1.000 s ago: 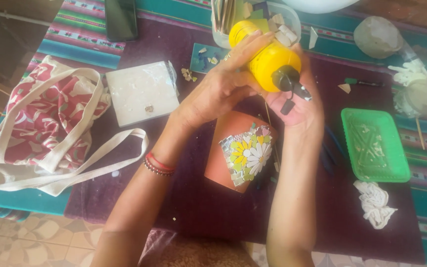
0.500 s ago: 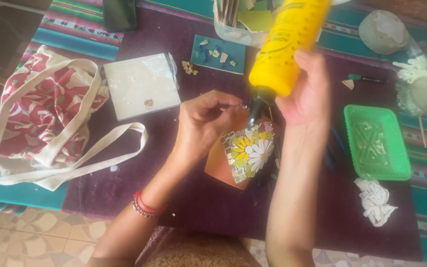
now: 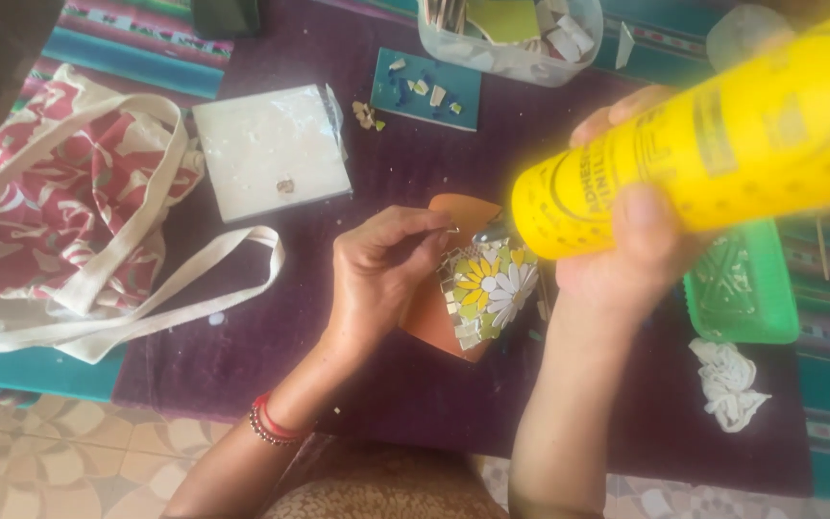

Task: The person is decorating a terracotta pot by carefully applying small mosaic tiles to form a floral design.

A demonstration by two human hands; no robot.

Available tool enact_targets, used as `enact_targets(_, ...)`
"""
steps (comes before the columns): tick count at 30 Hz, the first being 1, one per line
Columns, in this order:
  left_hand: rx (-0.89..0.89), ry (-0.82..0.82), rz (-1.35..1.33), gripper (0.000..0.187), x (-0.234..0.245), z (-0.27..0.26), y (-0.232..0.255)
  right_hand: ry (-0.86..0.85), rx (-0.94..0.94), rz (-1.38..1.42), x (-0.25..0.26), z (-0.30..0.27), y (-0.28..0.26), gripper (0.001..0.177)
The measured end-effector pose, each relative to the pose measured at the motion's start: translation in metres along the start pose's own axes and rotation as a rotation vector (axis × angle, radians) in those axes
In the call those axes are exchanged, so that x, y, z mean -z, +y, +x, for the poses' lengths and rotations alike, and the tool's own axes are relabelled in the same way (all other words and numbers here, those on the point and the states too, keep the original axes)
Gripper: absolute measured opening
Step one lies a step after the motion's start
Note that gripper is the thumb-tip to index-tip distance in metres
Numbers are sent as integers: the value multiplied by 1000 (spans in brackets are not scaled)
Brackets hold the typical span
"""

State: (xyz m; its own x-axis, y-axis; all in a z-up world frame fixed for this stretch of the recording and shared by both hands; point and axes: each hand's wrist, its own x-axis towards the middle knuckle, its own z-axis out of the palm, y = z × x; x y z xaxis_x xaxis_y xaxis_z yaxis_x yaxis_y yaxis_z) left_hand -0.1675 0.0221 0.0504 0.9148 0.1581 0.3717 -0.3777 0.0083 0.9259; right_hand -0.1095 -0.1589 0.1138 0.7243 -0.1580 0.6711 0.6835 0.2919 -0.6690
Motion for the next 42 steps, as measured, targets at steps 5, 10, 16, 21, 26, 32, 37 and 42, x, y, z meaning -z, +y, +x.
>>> enact_targets(5,54,46,17,14,-1,-8,-5,-143,81,-37,-14,-3,-5,65)
enact_targets(10,-25,79,87,9,1,-5,-5,-247,77,-21,-19,-10,-1,58)
enact_targets(16,2,70,86,7,0,-6,-8,-188,61,24,-4,-25,9,65)
enact_targets(21,20,93,112,6,-2,-5,-11,-146,96,49,21,-32,29,82)
enact_targets(26,11,87,116,7,-2,-4,-13,-54,82,91,36,-40,50,102)
enact_targets(32,11,59,139,6,-2,-5,-12,-44,62,118,29,-40,46,103)
enact_targets(37,-6,11,197,4,-2,-5,-10,583,-44,483,-38,-14,4,210)
enact_targets(42,-22,7,242,4,-1,-5,-6,617,-90,510,-34,-13,6,203)
